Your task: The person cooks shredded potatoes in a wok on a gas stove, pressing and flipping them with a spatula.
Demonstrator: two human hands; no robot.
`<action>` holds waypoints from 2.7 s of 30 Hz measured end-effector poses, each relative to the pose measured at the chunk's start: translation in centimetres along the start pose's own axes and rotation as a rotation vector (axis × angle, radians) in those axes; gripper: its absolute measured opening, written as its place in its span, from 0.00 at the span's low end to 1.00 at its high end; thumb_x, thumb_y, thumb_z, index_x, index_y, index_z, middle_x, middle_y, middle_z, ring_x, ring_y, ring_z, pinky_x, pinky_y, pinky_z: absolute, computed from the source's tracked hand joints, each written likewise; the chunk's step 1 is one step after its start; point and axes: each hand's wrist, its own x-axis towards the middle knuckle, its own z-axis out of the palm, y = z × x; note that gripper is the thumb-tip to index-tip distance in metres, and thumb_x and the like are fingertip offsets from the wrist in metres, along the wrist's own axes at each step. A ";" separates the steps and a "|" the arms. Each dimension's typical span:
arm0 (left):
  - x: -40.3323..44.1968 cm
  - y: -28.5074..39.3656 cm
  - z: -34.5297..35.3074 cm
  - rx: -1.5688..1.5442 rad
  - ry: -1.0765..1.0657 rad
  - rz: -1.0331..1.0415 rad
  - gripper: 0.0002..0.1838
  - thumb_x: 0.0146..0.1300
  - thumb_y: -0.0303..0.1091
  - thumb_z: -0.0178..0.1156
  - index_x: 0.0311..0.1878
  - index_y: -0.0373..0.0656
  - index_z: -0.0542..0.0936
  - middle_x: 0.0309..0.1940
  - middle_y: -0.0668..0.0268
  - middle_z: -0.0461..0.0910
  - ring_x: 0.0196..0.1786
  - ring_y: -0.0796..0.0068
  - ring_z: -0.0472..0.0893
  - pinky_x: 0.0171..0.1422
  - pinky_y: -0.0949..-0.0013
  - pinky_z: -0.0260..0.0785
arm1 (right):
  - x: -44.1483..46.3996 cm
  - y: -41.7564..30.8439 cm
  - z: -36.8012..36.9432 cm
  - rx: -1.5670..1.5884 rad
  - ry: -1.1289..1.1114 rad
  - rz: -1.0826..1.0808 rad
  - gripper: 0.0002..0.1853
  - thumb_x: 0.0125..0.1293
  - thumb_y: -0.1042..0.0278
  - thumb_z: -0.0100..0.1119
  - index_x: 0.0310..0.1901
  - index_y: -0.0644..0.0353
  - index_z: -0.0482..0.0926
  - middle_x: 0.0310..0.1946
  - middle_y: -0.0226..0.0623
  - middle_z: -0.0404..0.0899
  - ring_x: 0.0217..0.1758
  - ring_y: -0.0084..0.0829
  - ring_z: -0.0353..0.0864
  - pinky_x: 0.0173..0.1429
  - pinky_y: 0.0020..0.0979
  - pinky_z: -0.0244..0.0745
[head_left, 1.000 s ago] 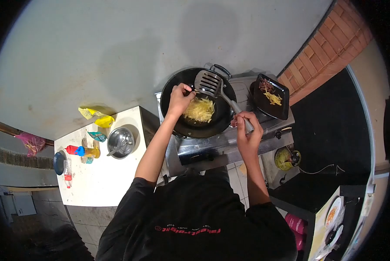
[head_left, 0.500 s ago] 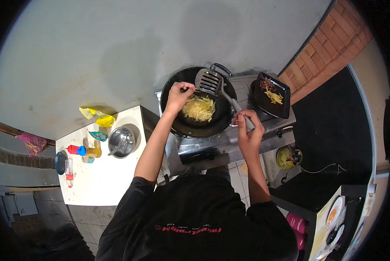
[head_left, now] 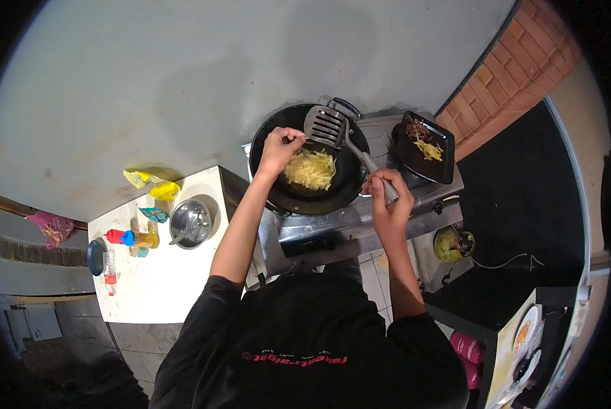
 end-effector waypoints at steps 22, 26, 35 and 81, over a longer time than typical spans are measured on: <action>-0.7 3.7 -2.8 0.755 -0.270 0.310 0.09 0.59 0.18 0.57 0.40 0.39 0.83 0.50 0.54 0.77 0.58 0.50 0.77 0.64 0.53 0.71 | -0.4 3.2 0.5 -0.165 0.005 -0.044 0.04 0.68 0.80 0.63 0.44 0.67 0.80 0.36 0.42 0.83 0.35 0.34 0.85 0.42 0.31 0.78; 0.2 1.9 -3.3 0.612 -0.244 0.392 0.08 0.66 0.17 0.52 0.43 0.37 0.78 0.50 0.54 0.76 0.56 0.48 0.78 0.62 0.54 0.71 | -0.6 3.6 0.5 -0.141 0.011 -0.020 0.04 0.68 0.81 0.63 0.43 0.67 0.80 0.36 0.43 0.83 0.35 0.34 0.85 0.42 0.31 0.78; -1.4 1.5 -5.9 0.402 -0.353 0.314 0.13 0.66 0.17 0.55 0.51 0.41 0.76 0.45 0.58 0.74 0.52 0.56 0.79 0.54 0.58 0.72 | -0.5 3.6 0.8 -0.163 -0.010 0.013 0.05 0.69 0.78 0.63 0.44 0.66 0.80 0.37 0.44 0.84 0.38 0.39 0.85 0.46 0.34 0.78; 2.7 1.0 -21.0 1.089 0.610 0.260 0.37 0.64 0.54 0.68 0.74 0.52 0.71 0.82 0.51 0.50 0.77 0.34 0.61 0.74 0.35 0.61 | -0.1 4.6 2.2 -0.079 -0.166 0.322 0.08 0.75 0.70 0.60 0.47 0.65 0.80 0.30 0.35 0.81 0.30 0.21 0.82 0.35 0.26 0.79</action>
